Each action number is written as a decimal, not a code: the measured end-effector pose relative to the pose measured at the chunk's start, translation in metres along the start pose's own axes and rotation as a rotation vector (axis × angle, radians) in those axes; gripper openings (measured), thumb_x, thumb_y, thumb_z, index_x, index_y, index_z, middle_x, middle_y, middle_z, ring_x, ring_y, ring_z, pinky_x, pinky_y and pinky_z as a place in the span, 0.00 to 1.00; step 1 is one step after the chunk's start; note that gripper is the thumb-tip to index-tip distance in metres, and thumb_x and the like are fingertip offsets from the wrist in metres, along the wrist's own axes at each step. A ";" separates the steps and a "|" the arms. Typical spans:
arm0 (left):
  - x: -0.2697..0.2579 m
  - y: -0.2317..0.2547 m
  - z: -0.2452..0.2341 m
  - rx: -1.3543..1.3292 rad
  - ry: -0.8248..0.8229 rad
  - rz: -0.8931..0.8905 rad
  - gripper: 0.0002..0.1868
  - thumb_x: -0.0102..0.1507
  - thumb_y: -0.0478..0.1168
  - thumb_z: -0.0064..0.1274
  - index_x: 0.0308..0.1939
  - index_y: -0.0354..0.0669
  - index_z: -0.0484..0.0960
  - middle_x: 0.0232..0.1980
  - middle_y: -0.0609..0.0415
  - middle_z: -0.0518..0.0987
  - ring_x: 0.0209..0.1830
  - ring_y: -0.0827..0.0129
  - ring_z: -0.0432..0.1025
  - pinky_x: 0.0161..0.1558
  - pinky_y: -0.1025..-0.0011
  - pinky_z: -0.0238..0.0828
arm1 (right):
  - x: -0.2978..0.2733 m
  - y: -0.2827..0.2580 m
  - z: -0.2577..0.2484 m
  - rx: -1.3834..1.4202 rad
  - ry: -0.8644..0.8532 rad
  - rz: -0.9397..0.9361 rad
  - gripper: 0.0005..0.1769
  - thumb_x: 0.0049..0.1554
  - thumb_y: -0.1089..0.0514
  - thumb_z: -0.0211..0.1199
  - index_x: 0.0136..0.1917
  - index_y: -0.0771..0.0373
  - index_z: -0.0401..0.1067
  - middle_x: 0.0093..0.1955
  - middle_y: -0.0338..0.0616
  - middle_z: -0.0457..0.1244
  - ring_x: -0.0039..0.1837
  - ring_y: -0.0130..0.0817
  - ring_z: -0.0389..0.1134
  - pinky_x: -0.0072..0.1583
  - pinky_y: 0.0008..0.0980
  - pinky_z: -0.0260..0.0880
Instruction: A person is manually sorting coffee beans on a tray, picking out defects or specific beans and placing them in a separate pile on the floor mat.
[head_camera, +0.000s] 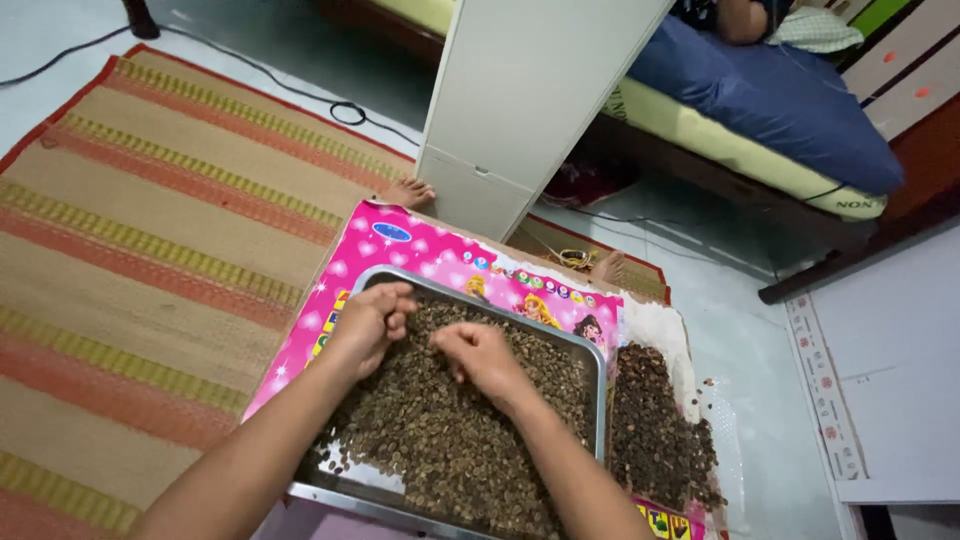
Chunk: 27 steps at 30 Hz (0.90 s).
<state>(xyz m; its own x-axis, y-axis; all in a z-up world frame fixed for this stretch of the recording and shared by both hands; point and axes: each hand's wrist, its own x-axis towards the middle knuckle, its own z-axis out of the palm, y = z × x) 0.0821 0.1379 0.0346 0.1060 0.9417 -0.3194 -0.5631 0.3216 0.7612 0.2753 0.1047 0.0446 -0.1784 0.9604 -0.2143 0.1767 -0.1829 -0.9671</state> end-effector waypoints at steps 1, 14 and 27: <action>0.003 -0.006 -0.007 0.000 0.007 -0.004 0.17 0.72 0.34 0.34 0.62 0.29 0.69 0.34 0.53 0.72 0.24 0.81 0.57 0.23 0.87 0.51 | -0.001 0.010 0.003 0.002 -0.005 0.007 0.12 0.60 0.57 0.63 0.50 0.70 0.78 0.26 0.43 0.60 0.26 0.27 0.62 0.29 0.24 0.61; 0.001 -0.008 -0.016 0.162 -0.037 0.076 0.14 0.70 0.37 0.40 0.52 0.34 0.78 0.15 0.54 0.62 0.09 0.75 0.51 0.12 0.80 0.46 | 0.002 0.022 0.013 -0.881 -0.128 -0.238 0.08 0.65 0.62 0.56 0.54 0.69 0.71 0.49 0.53 0.63 0.54 0.54 0.68 0.54 0.55 0.71; -0.071 -0.020 -0.016 1.653 -0.305 0.120 0.09 0.65 0.49 0.57 0.43 0.51 0.82 0.34 0.54 0.85 0.38 0.55 0.82 0.40 0.61 0.76 | -0.040 0.024 -0.026 0.450 -0.062 0.110 0.12 0.63 0.70 0.49 0.58 0.71 0.68 0.43 0.49 0.68 0.39 0.28 0.66 0.40 0.27 0.69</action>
<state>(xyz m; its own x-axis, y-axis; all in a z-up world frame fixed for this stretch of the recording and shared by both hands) 0.0727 0.0632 0.0328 0.3840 0.8867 -0.2575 0.8021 -0.1822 0.5687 0.3118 0.0673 0.0336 -0.2420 0.9183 -0.3134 -0.2370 -0.3692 -0.8986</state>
